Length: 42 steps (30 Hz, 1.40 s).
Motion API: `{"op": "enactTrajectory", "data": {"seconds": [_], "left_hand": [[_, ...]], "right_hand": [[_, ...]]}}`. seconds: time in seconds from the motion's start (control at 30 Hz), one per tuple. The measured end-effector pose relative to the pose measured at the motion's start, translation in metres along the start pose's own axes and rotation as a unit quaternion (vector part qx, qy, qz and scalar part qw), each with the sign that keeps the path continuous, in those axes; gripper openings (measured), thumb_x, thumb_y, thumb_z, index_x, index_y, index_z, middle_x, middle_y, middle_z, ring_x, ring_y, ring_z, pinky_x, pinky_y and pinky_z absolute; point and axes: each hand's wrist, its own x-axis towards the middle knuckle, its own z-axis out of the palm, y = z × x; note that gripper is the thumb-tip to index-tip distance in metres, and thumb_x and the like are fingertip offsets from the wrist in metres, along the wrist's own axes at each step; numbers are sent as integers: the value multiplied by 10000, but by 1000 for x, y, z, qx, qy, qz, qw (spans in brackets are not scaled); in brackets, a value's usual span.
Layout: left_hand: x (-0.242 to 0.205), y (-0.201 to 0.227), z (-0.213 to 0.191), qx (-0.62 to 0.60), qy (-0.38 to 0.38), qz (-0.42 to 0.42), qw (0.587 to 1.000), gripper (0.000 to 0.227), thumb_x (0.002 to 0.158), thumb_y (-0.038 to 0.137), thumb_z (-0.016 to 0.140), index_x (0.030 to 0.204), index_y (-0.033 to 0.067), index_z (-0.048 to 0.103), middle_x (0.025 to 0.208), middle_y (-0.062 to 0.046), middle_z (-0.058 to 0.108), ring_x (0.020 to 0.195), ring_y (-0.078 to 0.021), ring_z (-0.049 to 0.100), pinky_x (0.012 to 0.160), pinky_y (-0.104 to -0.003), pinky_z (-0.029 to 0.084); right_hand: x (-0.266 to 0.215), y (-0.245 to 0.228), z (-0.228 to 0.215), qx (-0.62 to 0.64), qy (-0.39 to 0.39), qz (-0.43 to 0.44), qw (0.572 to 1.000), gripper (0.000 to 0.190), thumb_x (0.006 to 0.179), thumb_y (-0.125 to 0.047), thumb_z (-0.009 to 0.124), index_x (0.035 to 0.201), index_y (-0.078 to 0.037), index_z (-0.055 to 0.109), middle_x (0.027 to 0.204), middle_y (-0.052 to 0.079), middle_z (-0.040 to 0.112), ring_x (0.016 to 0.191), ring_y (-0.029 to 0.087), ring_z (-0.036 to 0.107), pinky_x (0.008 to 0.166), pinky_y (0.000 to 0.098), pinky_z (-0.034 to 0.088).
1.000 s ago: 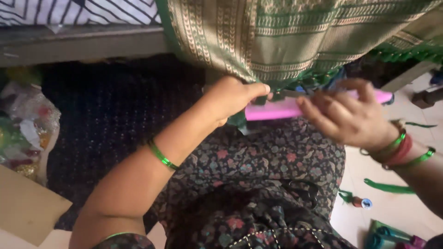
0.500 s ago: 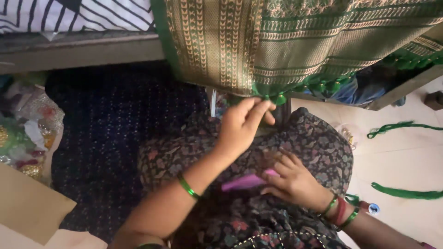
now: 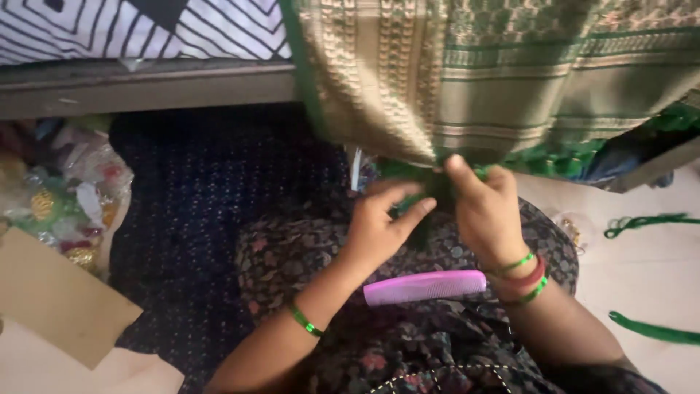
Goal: Attaching decorative green tassels and tying knots on the edge of a green and gold sari.
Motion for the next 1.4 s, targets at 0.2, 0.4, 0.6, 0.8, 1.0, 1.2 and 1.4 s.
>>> {"op": "enactTrajectory", "data": {"seconds": [0.2,0.4,0.6,0.8,1.0,1.2,1.4], "left_hand": [[35,2,2,-290,-95,-179,935,257,1049,206,717,1035,-47,672,856,-50,671,745,-207,606,678,-335,469],[49,8,12,-262,-109,-226,932,226,1016,170,708,992,-54,731,801,-89,709,674,-214,650,622,-367,510],[48,11,9,-247,-97,-86,960,147,976,128,707,1042,1,744,953,-54,775,887,-130,727,818,-296,585],[46,9,8,-220,-90,-88,967,143,982,142,707,1011,12,760,938,-43,786,881,-129,739,827,-292,587],[30,-8,7,-176,-121,-51,976,157,1027,169,690,1083,35,751,974,-55,793,895,-136,722,824,-295,583],[43,4,-24,94,-111,243,959,249,946,79,660,1182,83,739,1060,-142,748,970,-302,732,895,-383,558],[34,2,-10,143,-87,202,965,185,963,103,657,1127,88,743,934,-133,737,849,-306,718,795,-403,541]], "right_hand": [[-24,31,-6,14,-37,-123,992,272,1146,-211,547,1072,18,673,1007,94,712,930,171,674,878,328,550],[-43,9,-12,-37,-68,-8,997,283,1055,-221,534,1109,33,648,893,122,719,786,212,713,771,358,597],[-59,-7,-26,51,-84,105,990,284,1053,-193,555,1011,63,670,753,166,715,644,245,693,623,365,570],[-73,-11,-24,48,-114,79,989,282,1048,-167,581,975,84,686,749,174,718,645,255,696,637,387,585],[-60,-50,-4,8,-86,97,992,335,974,-222,544,1145,42,660,799,162,746,681,263,723,676,394,596],[-43,-40,-30,67,-102,126,984,292,1072,-205,541,1060,67,647,708,145,692,572,250,662,698,407,585],[-65,23,0,129,-131,130,974,282,1095,-231,486,946,-24,608,650,74,634,530,183,583,681,371,564]]}}
